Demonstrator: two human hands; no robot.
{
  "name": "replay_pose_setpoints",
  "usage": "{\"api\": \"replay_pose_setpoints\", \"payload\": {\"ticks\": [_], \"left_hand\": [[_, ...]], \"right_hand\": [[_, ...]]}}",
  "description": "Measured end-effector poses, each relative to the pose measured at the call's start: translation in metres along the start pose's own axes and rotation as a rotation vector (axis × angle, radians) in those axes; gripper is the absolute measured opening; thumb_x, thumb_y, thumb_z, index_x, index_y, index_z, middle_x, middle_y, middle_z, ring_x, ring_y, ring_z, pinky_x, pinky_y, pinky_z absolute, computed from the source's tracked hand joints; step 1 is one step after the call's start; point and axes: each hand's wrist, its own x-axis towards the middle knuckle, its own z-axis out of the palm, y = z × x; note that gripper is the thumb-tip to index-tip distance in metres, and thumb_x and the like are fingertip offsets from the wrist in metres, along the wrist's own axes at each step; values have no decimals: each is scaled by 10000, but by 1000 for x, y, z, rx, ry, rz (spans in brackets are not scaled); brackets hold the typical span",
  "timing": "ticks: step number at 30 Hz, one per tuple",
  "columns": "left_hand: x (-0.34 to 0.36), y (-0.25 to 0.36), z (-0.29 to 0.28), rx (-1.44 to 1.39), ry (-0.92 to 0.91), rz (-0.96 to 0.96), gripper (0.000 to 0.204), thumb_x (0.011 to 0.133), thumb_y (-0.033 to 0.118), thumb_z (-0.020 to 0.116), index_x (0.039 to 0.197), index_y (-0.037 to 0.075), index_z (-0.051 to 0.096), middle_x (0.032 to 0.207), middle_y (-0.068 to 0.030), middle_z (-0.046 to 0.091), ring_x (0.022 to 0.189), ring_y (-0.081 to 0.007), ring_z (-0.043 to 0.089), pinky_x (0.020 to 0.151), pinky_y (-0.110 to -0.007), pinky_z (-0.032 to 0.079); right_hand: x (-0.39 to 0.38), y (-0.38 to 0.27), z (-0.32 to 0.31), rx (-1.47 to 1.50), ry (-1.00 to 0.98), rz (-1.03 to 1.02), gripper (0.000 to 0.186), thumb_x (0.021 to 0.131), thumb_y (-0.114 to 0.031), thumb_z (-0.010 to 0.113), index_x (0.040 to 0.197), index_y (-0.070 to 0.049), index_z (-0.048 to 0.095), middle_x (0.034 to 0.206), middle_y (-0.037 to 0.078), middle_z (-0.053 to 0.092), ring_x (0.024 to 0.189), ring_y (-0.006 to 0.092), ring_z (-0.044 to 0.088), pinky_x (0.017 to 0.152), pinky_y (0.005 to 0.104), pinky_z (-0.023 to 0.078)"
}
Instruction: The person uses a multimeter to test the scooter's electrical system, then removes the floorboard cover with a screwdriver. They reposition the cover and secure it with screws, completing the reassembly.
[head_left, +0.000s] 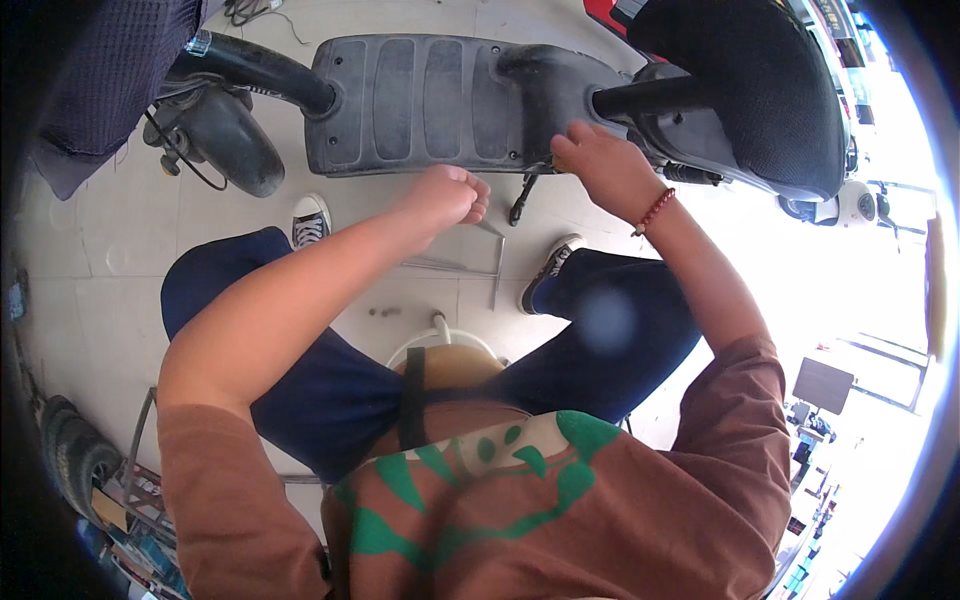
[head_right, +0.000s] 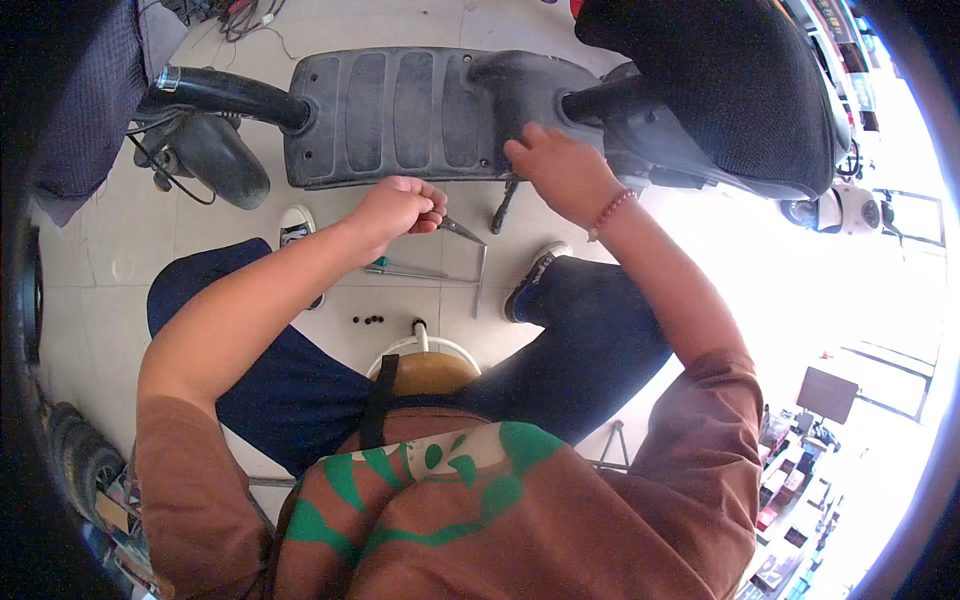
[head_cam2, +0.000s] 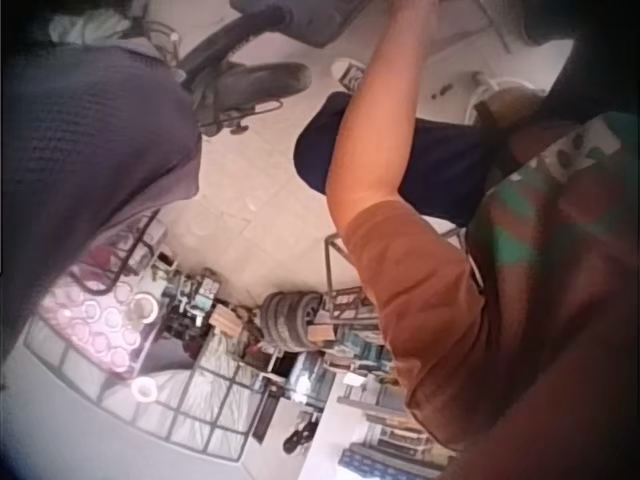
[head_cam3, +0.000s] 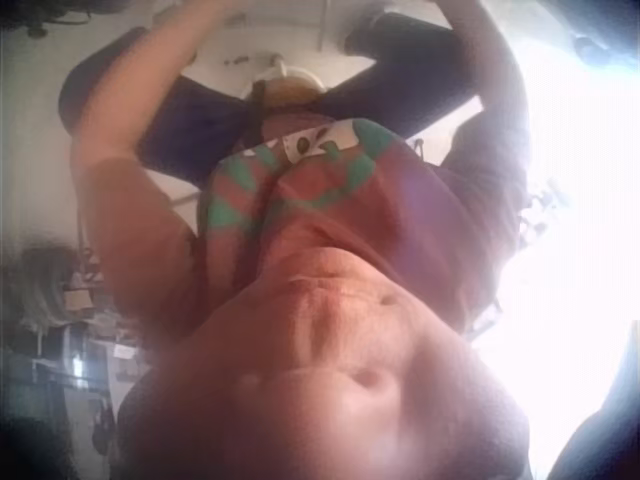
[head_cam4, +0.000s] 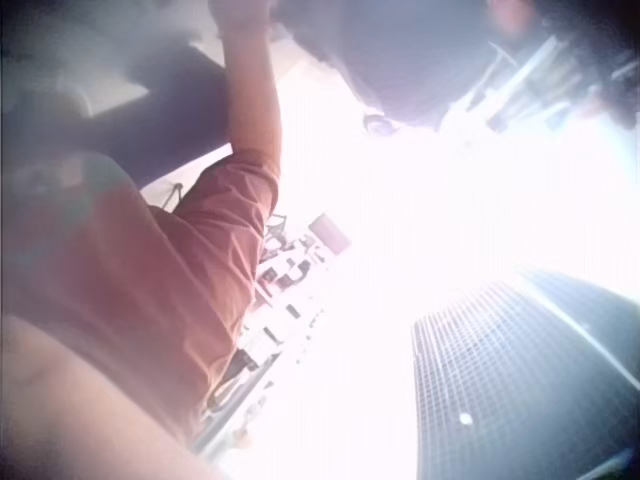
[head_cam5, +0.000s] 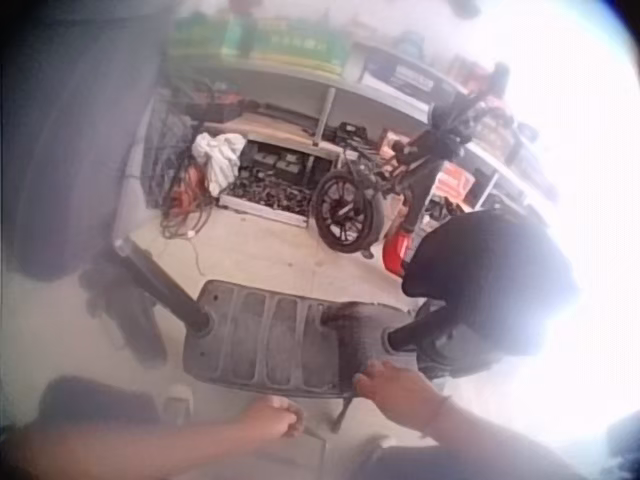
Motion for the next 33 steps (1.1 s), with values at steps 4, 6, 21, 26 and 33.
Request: {"api": "replay_pose_setpoints", "payload": {"ticks": [4, 6, 21, 26, 33], "left_hand": [[-2, 2, 1, -1, -17, 8, 198, 926, 9, 474, 1052, -1, 627, 940, -62, 657, 815, -129, 633, 765, -271, 548], [-1, 3, 1, 1, -31, 9, 196, 927, 9, 475, 1053, -2, 625, 937, -64, 657, 812, -128, 633, 762, -269, 548], [-8, 7, 6, 38, -41, -19, 177, 915, 8, 488, 1015, -3, 633, 900, -60, 656, 769, -117, 625, 745, -261, 550], [-8, 4, 6, 21, -47, -14, 182, 911, 7, 485, 1019, -2, 631, 900, -64, 656, 783, -120, 626, 751, -265, 550], [-9, 6, 7, 19, -56, -14, 184, 907, 11, 485, 1020, -6, 629, 898, -68, 655, 780, -123, 623, 751, -265, 546]], "right_hand": [[22, -14, -31, -55, -322, 30, 257, 901, -303, 626, 946, -50, 609, 903, 157, 671, 858, 348, 677, 719, 464, 554], [25, -11, -30, -79, -400, 182, 250, 885, -260, 658, 972, -43, 567, 948, 164, 644, 842, 342, 673, 721, 468, 542], [11, -12, -23, -1, -161, 129, 147, 937, -192, 572, 996, -58, 562, 932, 146, 614, 806, 353, 663, 704, 464, 539], [8, -11, -19, -32, -151, 40, 173, 955, -214, 563, 1033, -60, 560, 944, 147, 617, 820, 359, 661, 713, 464, 539], [1, -10, -13, 108, -71, 61, 131, 933, -170, 584, 1025, -77, 573, 960, 127, 604, 811, 360, 654, 725, 457, 541]]}}
